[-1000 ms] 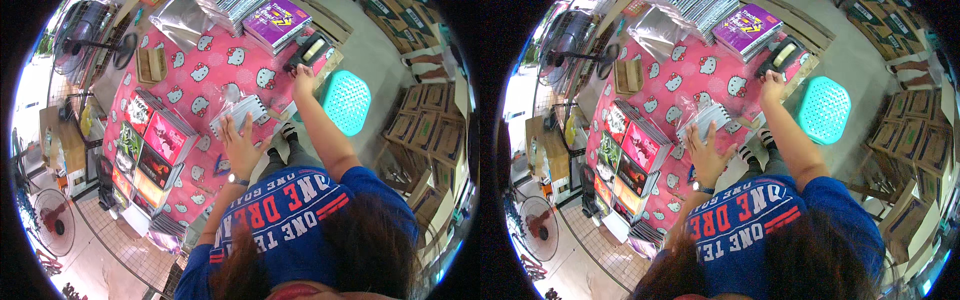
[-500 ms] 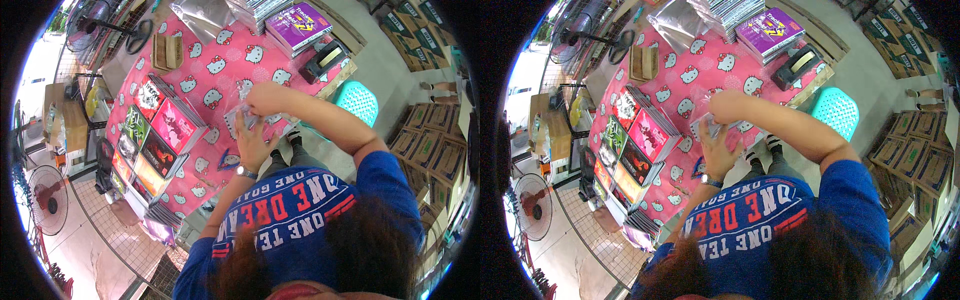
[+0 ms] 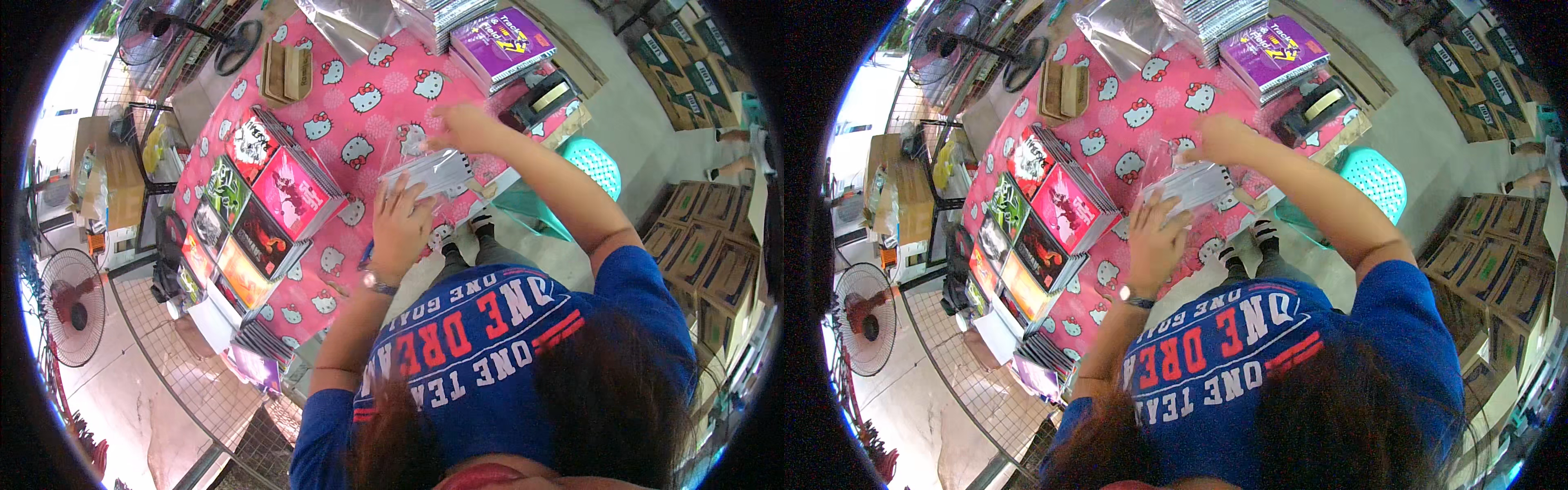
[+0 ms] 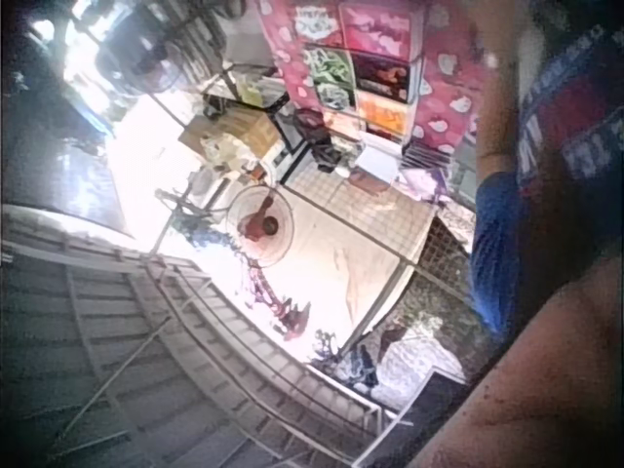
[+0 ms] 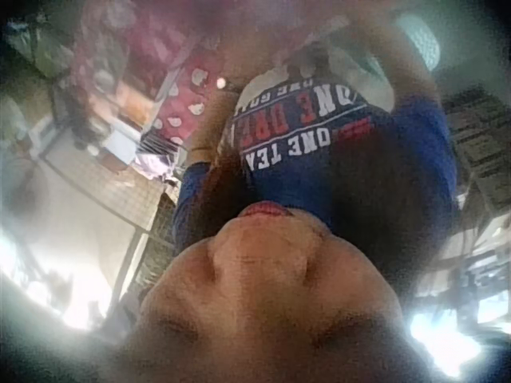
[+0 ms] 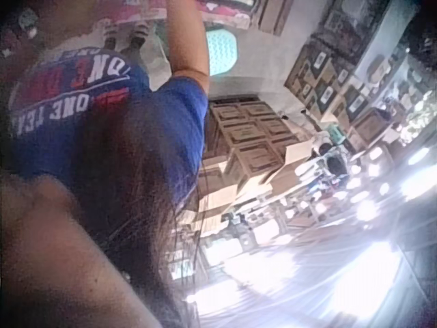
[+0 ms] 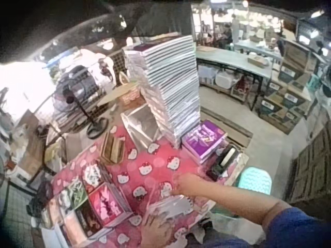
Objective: The person places stacks of notebooks into plastic bags, seals them with tape, and moves them to the side of a workspace.
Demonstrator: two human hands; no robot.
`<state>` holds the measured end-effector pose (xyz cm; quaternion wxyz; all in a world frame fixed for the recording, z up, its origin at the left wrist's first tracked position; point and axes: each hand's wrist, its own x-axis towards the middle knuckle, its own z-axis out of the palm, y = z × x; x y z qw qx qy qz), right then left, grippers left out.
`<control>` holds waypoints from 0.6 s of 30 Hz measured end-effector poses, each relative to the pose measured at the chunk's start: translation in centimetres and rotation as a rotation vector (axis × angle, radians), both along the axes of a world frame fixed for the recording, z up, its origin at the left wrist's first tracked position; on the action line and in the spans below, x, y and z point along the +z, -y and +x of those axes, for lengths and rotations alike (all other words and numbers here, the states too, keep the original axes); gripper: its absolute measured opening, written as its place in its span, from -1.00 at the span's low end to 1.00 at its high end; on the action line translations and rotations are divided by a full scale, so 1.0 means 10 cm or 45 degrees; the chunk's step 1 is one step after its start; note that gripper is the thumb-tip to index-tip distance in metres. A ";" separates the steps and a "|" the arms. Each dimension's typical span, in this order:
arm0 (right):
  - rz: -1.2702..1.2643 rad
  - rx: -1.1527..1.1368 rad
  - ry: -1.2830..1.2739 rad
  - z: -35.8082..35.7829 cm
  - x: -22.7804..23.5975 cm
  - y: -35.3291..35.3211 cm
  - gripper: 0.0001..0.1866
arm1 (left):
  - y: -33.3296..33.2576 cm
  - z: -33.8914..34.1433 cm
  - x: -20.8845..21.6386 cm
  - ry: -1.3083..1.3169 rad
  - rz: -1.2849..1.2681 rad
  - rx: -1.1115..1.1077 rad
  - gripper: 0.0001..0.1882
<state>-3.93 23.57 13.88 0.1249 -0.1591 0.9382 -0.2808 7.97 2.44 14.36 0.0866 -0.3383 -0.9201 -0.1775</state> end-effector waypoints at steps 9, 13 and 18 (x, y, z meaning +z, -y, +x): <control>-1.059 0.210 0.152 -0.14 0.56 0.05 -0.45 | 0.37 -0.79 -0.26 1.564 0.954 0.258 -0.62; -0.776 0.434 0.369 0.07 0.01 -0.12 -0.33 | 0.22 -0.73 0.05 1.193 0.470 0.281 -0.56; -0.500 0.638 0.012 0.59 0.27 -0.13 -0.21 | 0.24 -0.20 -0.06 0.503 0.488 0.086 -0.59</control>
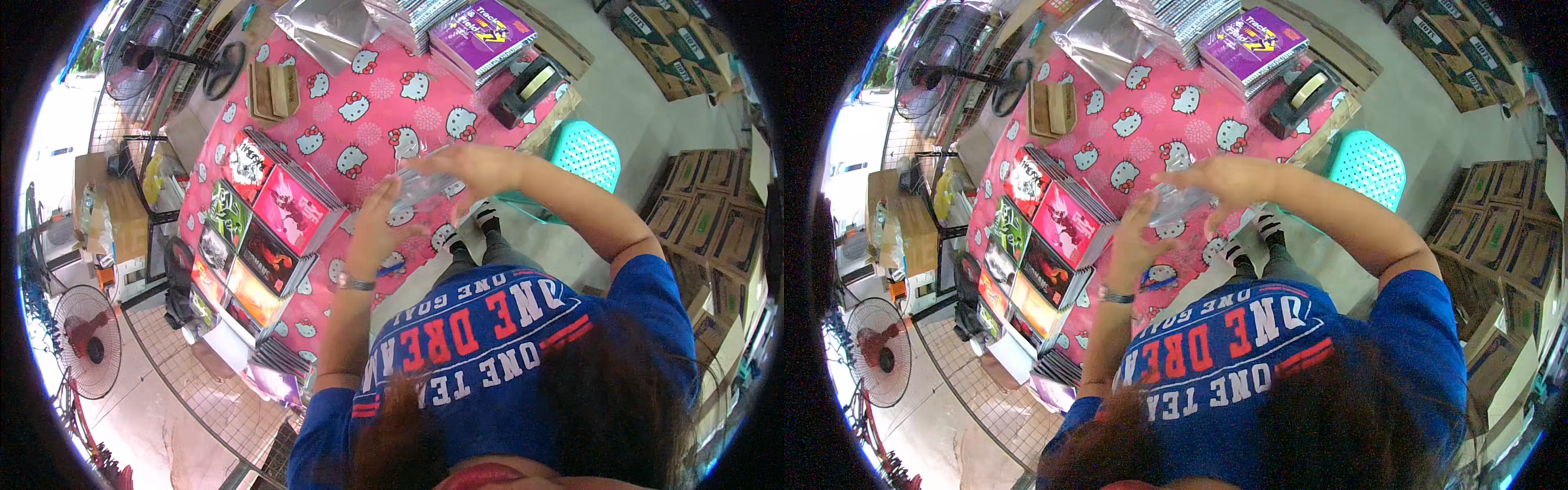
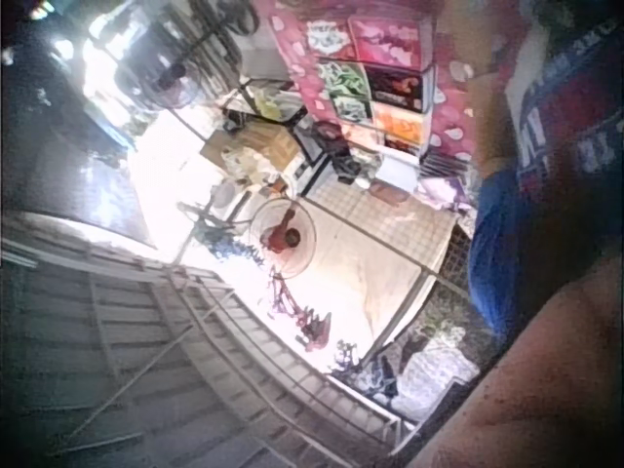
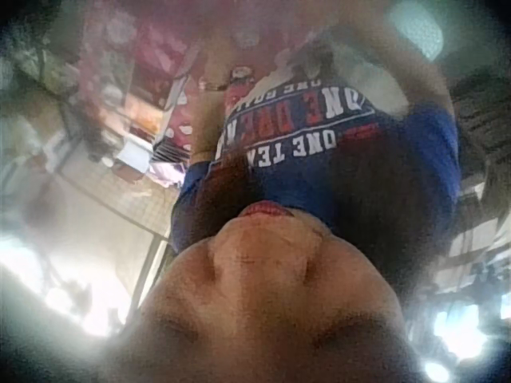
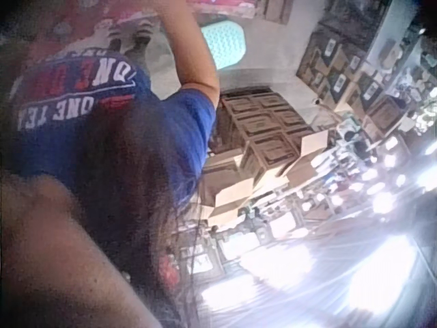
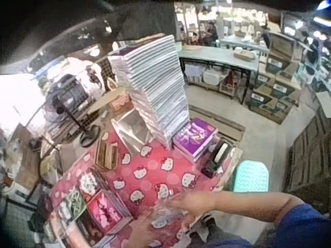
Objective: The person places stacks of notebooks into plastic bags, seals them with tape, and moves them to the side of a workspace.
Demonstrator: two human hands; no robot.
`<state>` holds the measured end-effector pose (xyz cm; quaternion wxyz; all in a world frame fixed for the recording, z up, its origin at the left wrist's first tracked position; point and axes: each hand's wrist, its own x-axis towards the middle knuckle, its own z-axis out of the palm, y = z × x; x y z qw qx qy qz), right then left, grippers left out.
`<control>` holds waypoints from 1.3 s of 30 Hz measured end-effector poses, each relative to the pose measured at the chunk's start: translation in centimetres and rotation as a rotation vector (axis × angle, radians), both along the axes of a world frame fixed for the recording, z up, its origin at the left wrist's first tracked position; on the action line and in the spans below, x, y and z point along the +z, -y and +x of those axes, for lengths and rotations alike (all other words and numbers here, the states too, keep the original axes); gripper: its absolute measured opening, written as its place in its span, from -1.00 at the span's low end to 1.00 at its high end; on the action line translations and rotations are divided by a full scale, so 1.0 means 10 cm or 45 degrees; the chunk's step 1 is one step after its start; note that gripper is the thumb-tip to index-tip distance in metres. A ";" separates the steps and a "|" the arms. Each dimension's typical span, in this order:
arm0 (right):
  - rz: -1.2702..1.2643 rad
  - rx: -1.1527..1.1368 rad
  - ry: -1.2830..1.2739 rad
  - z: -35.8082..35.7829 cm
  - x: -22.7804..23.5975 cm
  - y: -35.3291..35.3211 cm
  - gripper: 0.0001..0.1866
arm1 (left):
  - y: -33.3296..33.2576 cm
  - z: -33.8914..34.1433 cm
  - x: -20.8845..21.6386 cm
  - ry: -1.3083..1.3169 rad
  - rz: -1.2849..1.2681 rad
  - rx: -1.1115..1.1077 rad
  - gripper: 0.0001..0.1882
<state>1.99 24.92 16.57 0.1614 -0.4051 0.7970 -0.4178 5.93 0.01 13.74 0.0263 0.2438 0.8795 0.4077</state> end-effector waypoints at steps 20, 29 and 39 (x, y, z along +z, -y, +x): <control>-1.112 -2.211 1.084 -0.24 -1.71 -0.86 -0.76 | -0.16 -0.37 0.00 0.015 -0.529 0.421 -0.66; -1.907 -1.973 1.262 -0.05 -1.94 -0.23 -0.89 | -0.11 -0.27 -0.42 0.549 0.476 0.605 -0.85; 0.513 0.408 0.232 -1.36 -0.34 0.47 -0.61 | -0.20 -0.26 -0.25 0.506 0.375 0.612 -0.89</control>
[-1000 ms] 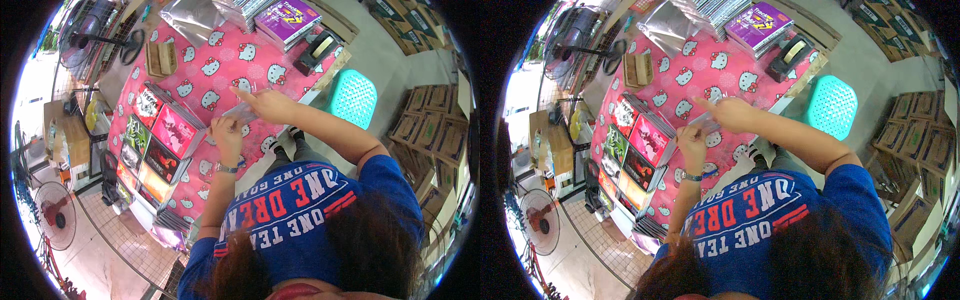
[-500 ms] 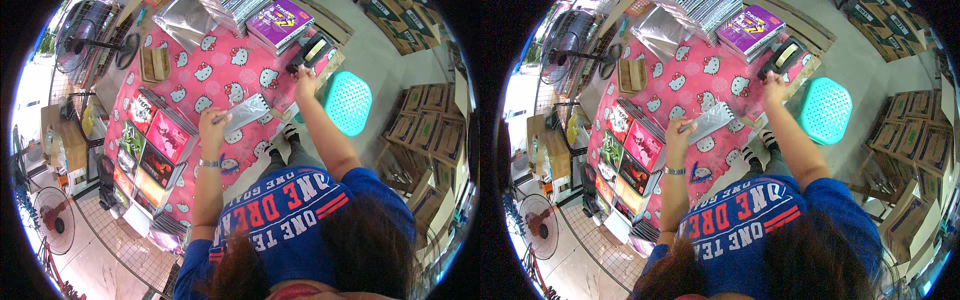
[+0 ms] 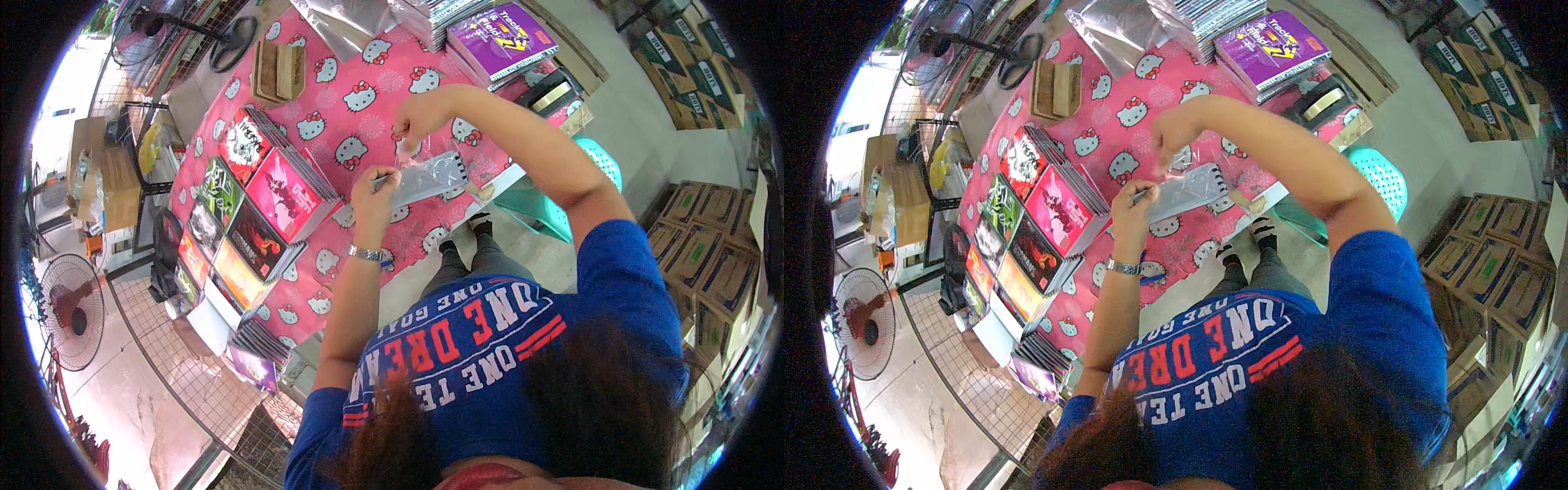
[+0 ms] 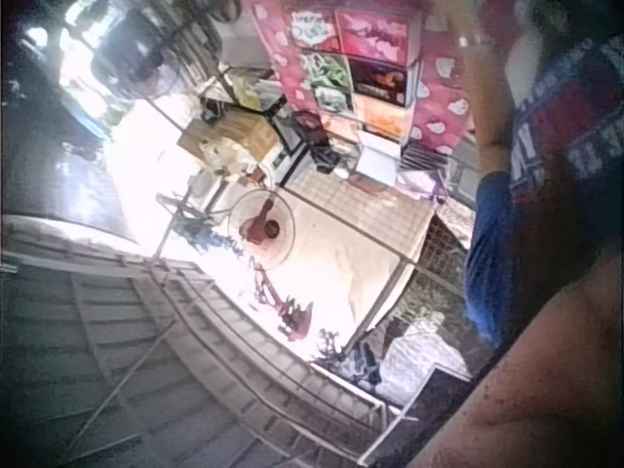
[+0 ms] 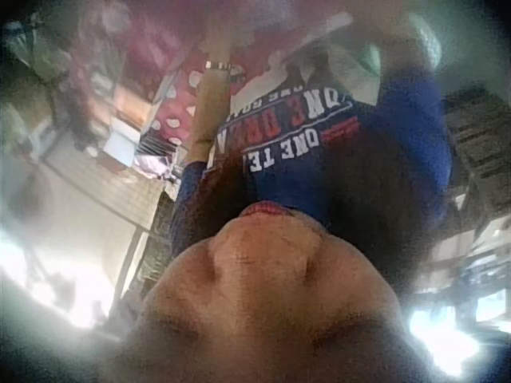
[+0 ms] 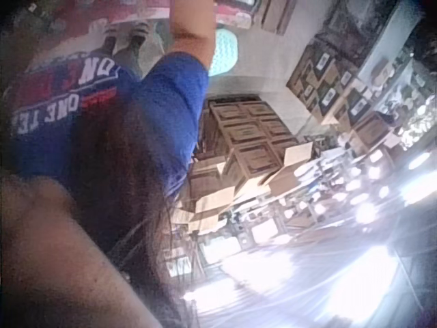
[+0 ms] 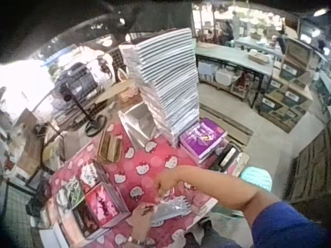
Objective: The person places stacks of notebooks into plastic bags, seals them with tape, and moves them to the side of a workspace.
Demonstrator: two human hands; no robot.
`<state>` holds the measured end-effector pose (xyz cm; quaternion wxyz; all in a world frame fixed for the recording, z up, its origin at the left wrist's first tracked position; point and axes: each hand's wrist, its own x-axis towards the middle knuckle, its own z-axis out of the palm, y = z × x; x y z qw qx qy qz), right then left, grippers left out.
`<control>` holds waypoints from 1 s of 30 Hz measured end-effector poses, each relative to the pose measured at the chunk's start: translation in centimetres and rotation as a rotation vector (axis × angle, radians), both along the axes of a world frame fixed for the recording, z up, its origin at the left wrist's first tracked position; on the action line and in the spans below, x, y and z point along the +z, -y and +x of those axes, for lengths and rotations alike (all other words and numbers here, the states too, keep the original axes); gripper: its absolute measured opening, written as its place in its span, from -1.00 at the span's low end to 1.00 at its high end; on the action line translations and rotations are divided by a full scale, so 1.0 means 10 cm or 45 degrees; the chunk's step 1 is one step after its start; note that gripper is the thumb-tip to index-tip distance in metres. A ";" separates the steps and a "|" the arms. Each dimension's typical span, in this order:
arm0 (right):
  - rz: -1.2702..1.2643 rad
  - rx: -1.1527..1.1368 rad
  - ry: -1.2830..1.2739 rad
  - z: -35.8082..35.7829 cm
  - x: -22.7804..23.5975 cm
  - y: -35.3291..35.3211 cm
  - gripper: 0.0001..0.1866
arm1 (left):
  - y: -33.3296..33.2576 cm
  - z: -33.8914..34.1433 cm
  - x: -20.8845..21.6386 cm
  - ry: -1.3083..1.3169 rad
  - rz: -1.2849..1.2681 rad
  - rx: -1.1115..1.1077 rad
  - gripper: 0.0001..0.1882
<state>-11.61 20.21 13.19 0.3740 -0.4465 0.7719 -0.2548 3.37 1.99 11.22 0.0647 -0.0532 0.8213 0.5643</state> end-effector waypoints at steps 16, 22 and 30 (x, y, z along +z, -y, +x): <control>0.020 -0.126 -0.660 1.24 0.20 0.58 -0.12 | 0.20 1.17 -1.14 0.917 0.913 -0.060 -0.78; -0.861 -0.575 -0.075 1.19 0.44 -0.27 -0.04 | 0.46 1.18 -1.34 0.538 0.920 0.216 -0.68; -0.420 -0.723 -0.180 1.37 -0.23 -0.33 0.00 | 0.50 0.44 -0.17 -0.176 0.307 -0.178 -0.29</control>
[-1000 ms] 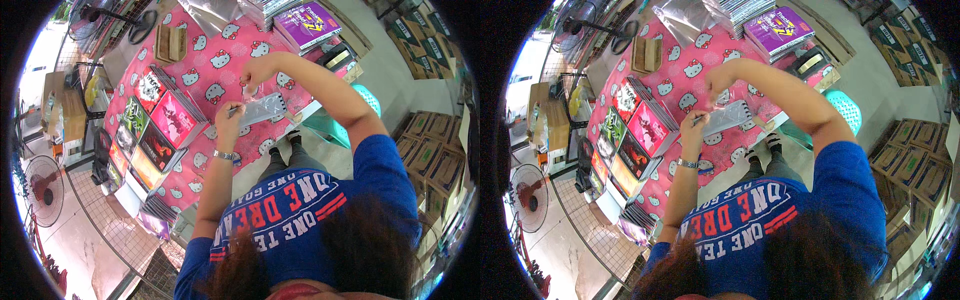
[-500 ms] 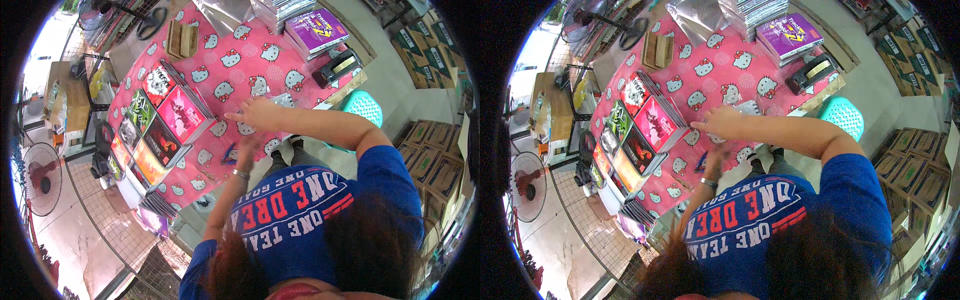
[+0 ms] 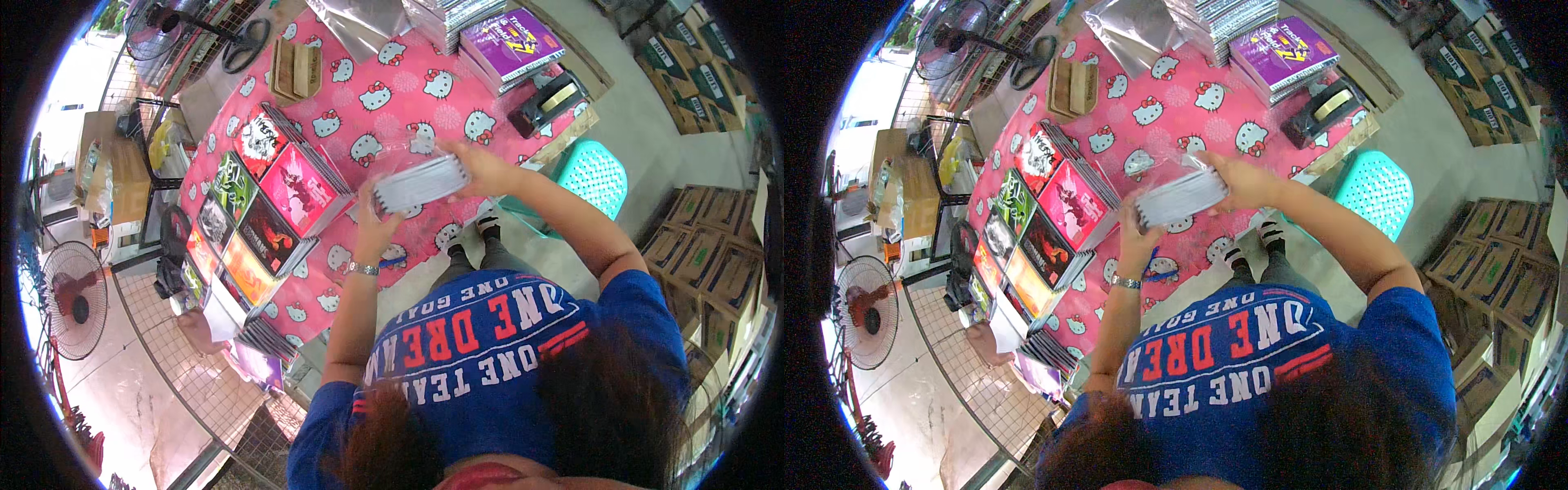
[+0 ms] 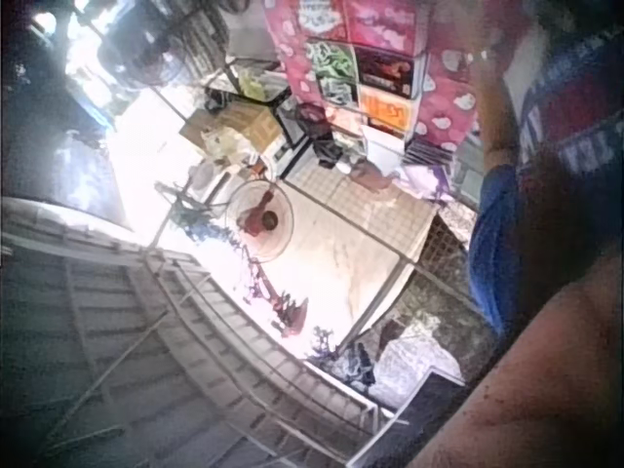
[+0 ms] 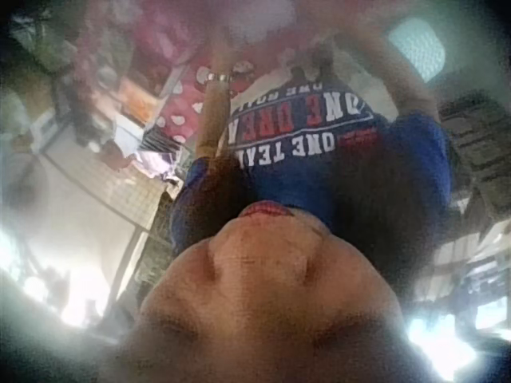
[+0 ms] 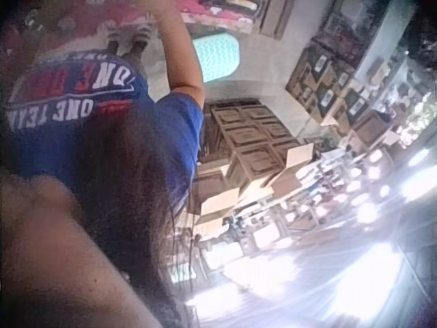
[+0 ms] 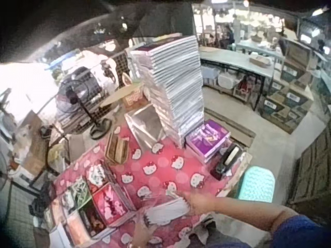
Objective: The person places stacks of notebooks into plastic bags, seals them with tape, and moves them to the side of a workspace.
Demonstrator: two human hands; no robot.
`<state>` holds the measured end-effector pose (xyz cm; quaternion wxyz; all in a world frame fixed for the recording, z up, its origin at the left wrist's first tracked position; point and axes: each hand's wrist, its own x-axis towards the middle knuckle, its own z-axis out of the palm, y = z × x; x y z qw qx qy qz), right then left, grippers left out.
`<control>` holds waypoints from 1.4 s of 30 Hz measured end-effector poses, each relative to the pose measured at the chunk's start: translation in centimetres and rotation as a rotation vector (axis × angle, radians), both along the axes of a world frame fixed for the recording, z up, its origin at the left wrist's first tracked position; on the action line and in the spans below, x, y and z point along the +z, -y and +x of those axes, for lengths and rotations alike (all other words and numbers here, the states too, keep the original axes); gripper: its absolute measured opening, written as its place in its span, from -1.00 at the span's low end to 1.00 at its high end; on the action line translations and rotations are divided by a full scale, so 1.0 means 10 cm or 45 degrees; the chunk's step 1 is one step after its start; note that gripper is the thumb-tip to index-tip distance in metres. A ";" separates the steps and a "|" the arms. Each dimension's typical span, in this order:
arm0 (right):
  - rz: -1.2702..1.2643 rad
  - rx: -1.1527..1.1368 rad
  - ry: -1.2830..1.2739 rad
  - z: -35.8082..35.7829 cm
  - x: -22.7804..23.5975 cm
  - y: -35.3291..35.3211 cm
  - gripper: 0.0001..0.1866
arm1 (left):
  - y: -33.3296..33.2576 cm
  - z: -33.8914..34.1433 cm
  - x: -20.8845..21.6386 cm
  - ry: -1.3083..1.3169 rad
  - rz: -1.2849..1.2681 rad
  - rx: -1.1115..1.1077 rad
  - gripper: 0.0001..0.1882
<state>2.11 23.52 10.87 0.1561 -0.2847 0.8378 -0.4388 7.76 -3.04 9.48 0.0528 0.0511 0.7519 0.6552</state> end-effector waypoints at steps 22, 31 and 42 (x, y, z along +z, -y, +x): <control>-0.227 0.081 -0.111 0.10 0.27 -0.09 -0.61 | -0.27 0.31 0.11 -0.117 0.239 0.438 -0.31; 0.233 0.220 -0.563 0.08 0.31 0.13 -0.46 | -0.37 -0.01 0.45 -0.548 -0.971 -0.030 -0.45; -1.185 -1.936 0.712 -0.18 -1.02 -1.00 -0.85 | -0.72 0.16 0.26 -0.537 -0.899 -0.059 -0.23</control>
